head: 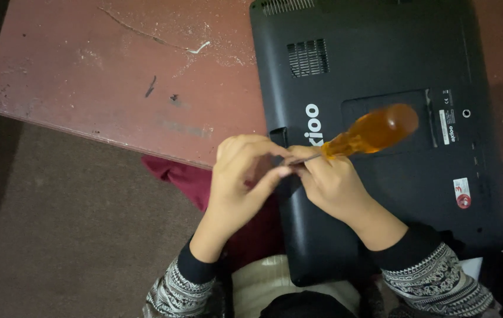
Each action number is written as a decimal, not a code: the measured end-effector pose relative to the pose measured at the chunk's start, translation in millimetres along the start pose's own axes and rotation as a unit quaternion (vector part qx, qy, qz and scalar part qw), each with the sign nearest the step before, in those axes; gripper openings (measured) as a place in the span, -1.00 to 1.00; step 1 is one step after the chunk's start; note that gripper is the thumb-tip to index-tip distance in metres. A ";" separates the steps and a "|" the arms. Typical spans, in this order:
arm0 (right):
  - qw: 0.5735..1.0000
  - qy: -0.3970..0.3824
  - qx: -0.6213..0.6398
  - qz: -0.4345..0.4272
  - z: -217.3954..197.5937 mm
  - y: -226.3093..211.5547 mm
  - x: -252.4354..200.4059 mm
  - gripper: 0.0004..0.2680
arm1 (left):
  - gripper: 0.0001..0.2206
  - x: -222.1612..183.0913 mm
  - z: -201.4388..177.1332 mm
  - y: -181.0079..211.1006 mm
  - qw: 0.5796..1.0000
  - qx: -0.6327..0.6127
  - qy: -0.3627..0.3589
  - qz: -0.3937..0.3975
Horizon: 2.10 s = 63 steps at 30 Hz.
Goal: Using a manual screwdriver to remove several screws from the back panel of an electronic device to disassemble it.
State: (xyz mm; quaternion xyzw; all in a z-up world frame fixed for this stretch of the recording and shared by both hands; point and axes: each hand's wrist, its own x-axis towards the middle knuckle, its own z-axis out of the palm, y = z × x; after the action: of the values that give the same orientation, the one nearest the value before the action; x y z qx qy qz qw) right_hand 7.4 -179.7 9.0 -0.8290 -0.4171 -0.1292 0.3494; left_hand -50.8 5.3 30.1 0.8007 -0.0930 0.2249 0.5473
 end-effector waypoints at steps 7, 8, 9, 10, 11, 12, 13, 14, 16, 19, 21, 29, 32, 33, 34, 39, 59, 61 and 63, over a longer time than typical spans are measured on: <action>0.991 -0.086 0.103 0.013 -11.6 -9.3 3.1 -0.82 | -0.90 -29.0 -6.1 -20.3 0.991 -0.004 0.083 -0.107; 0.990 -0.098 0.099 0.009 -16.3 -11.4 4.9 -0.82 | -0.90 -33.6 -4.8 -23.6 0.988 -0.007 0.093 -0.123; 0.990 -0.099 0.099 0.008 -13.5 -9.8 4.5 -0.82 | -0.90 -36.6 -5.3 -24.9 0.988 -0.008 0.094 -0.123; 0.990 -0.110 0.084 0.008 -10.7 -8.1 4.1 -0.81 | -0.89 -39.6 -5.7 -26.1 0.986 -0.011 0.098 -0.136; 0.990 -0.119 0.068 0.009 -8.1 -6.7 3.2 -0.79 | -0.88 -42.7 -6.1 -27.2 0.984 -0.015 0.102 -0.148; 0.990 -0.120 0.068 0.010 -3.9 -2.8 0.2 -0.79 | -0.88 -45.6 -6.0 -28.9 0.983 -0.016 0.102 -0.149; 0.992 -0.124 0.011 -0.003 0.2 1.2 -2.4 -0.80 | -0.88 -48.2 -5.9 -30.9 0.983 -0.017 0.109 -0.150; 0.991 -0.128 -0.047 -0.016 4.5 5.1 -4.9 -0.79 | -0.87 -50.8 -6.0 -32.9 0.982 -0.018 0.116 -0.151; 0.991 -0.121 -0.050 -0.026 4.4 4.1 -4.3 -0.83 | -0.88 -50.9 -6.7 -33.0 0.981 -0.023 0.119 -0.154; 0.992 -0.100 -0.058 -0.049 1.4 -1.1 -1.7 -0.90 | -0.88 -49.8 -6.7 -33.6 0.979 -0.032 0.124 -0.159; 0.992 -0.087 -0.063 -0.061 1.8 -1.8 -2.7 -0.94 | -0.88 -50.0 -6.2 -34.4 0.978 -0.037 0.125 -0.162; 0.985 0.024 0.121 0.118 1.0 2.4 -8.2 -0.97 | -0.88 -51.5 -1.3 -36.0 0.981 -0.017 0.103 -0.161; 0.971 0.062 0.183 0.139 -4.0 -6.4 1.5 -0.97 | -0.85 -46.2 1.6 -25.8 0.985 0.048 0.071 -0.149; 0.971 0.062 0.182 0.139 -4.3 -6.5 1.4 -0.97 | -0.85 -44.9 4.2 -24.8 0.985 0.047 0.071 -0.149; 0.968 0.072 0.198 0.137 -4.5 -6.7 1.4 -0.96 | -0.84 -43.6 6.8 -23.9 0.985 0.058 0.065 -0.146; 0.960 0.078 0.229 0.140 -6.5 -6.6 3.4 -0.96 | -0.80 -37.3 20.7 -21.6 0.987 0.059 0.054 -0.140; 0.952 0.100 0.218 0.189 -6.0 4.6 -5.3 -0.96 | -0.92 -9.8 -101.5 -76.8 0.848 0.505 0.112 -0.114; 0.951 0.072 0.219 0.204 -9.6 1.3 -4.3 -0.97 | -0.96 -4.9 -110.8 -99.4 0.836 0.529 0.096 -0.112; 0.950 0.044 0.218 0.221 -10.8 0.7 -2.8 -0.97 | -0.93 2.9 -116.3 -116.4 0.823 0.551 0.079 -0.111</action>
State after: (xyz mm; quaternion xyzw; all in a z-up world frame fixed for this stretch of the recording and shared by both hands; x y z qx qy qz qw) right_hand 7.1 -189.1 15.1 -0.7975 -0.2261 0.0090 0.5593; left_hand -32.3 157.0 -30.9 0.9534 0.1794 0.2388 0.0416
